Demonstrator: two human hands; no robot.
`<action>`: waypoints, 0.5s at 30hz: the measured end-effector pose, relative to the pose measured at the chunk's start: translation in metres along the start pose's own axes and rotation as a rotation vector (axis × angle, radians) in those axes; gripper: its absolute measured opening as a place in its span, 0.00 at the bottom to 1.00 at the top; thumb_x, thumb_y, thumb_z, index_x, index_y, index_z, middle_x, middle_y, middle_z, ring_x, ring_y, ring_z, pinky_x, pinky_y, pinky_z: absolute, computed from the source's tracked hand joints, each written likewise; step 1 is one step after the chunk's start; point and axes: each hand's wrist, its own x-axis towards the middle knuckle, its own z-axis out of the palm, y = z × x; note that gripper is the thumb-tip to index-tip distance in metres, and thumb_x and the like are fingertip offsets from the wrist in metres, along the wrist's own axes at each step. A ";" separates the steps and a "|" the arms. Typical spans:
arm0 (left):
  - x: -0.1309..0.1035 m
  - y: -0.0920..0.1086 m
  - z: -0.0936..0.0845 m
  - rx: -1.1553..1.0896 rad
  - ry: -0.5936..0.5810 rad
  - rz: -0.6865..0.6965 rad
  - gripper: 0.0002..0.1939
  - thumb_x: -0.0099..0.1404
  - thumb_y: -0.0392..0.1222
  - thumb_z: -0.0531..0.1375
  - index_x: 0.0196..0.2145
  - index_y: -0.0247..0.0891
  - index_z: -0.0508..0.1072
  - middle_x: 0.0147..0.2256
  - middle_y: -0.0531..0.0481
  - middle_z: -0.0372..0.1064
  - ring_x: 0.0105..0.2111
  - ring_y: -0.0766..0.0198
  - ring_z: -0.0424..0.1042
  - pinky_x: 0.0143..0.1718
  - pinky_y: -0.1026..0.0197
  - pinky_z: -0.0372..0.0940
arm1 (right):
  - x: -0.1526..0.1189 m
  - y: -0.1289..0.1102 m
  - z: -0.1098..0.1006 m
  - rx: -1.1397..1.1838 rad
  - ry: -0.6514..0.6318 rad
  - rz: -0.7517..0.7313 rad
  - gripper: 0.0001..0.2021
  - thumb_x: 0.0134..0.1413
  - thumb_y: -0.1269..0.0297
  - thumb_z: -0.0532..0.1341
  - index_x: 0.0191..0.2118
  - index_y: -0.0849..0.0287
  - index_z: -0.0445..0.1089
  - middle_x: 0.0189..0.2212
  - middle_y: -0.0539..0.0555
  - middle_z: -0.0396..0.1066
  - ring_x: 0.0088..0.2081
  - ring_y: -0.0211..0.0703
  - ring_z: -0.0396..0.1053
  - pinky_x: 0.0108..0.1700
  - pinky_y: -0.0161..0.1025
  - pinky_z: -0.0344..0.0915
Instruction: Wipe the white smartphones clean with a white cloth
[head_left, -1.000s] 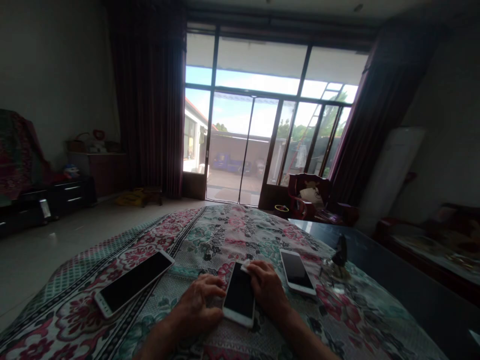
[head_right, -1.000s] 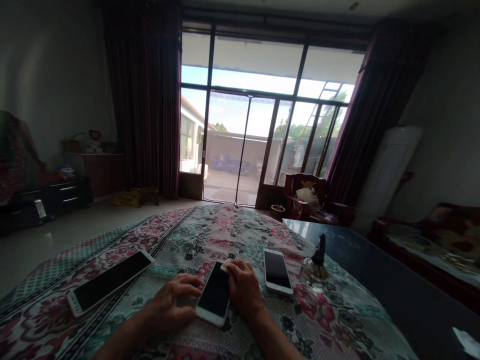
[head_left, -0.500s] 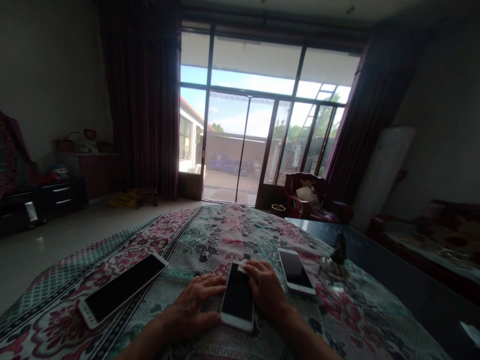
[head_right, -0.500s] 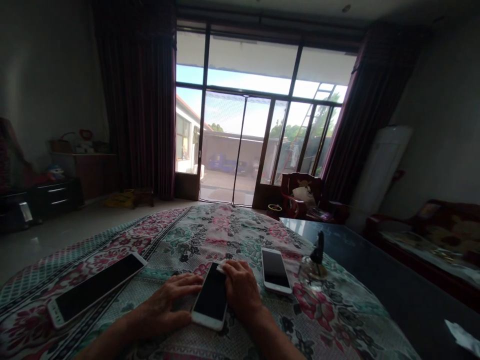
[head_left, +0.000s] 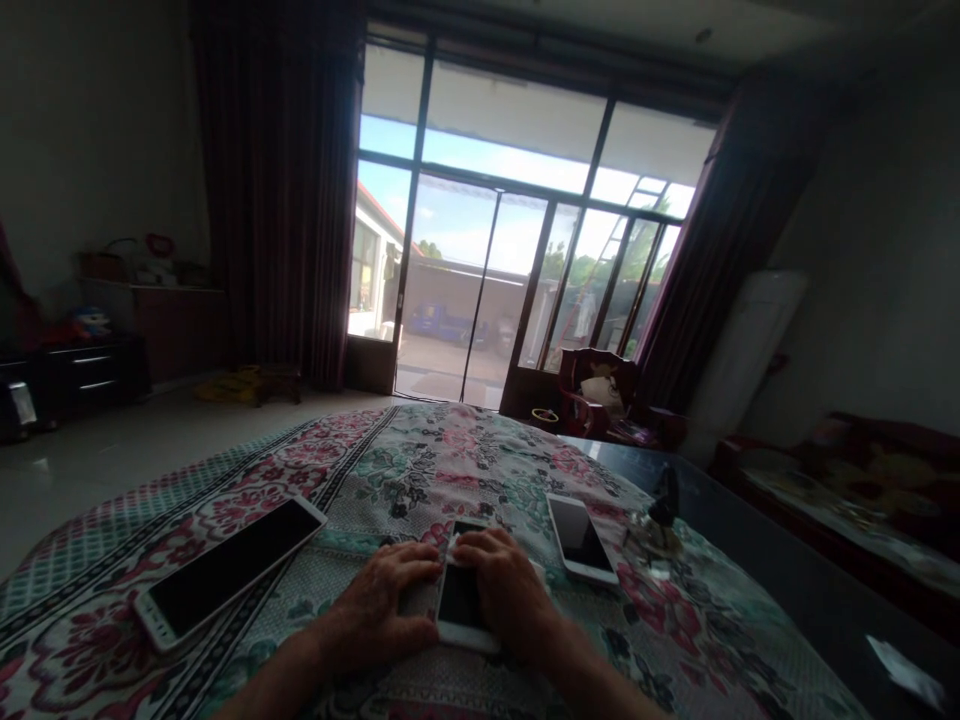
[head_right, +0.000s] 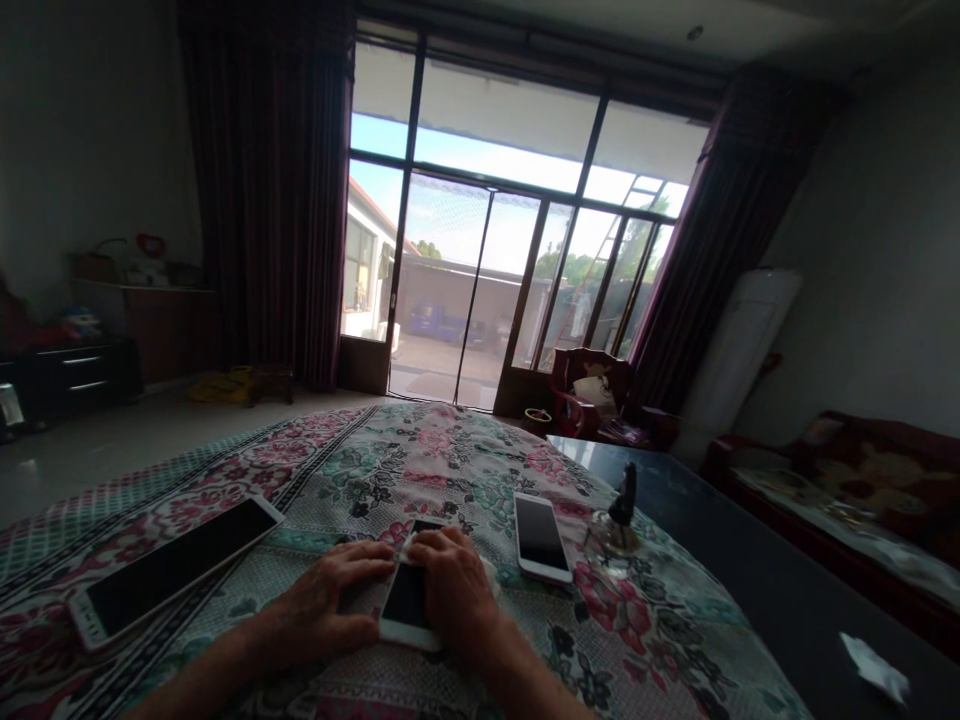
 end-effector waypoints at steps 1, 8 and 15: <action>-0.001 -0.003 0.003 0.004 0.019 -0.006 0.29 0.48 0.45 0.68 0.50 0.43 0.73 0.55 0.46 0.68 0.56 0.49 0.64 0.58 0.47 0.59 | -0.010 -0.006 -0.003 0.007 -0.025 -0.029 0.17 0.58 0.73 0.51 0.45 0.51 0.73 0.46 0.49 0.73 0.46 0.42 0.64 0.52 0.39 0.59; -0.001 -0.001 0.000 0.025 -0.018 -0.002 0.30 0.51 0.46 0.67 0.52 0.42 0.71 0.57 0.44 0.66 0.57 0.48 0.63 0.59 0.47 0.58 | -0.033 -0.015 -0.012 0.041 -0.091 -0.083 0.16 0.59 0.71 0.50 0.44 0.51 0.73 0.46 0.50 0.73 0.45 0.42 0.66 0.50 0.39 0.61; 0.002 0.012 -0.011 0.045 -0.094 -0.043 0.31 0.51 0.46 0.66 0.53 0.40 0.70 0.59 0.42 0.63 0.59 0.47 0.60 0.60 0.46 0.56 | 0.025 0.016 -0.003 -0.064 -0.011 0.080 0.18 0.58 0.74 0.51 0.44 0.52 0.74 0.46 0.50 0.74 0.47 0.43 0.66 0.52 0.38 0.60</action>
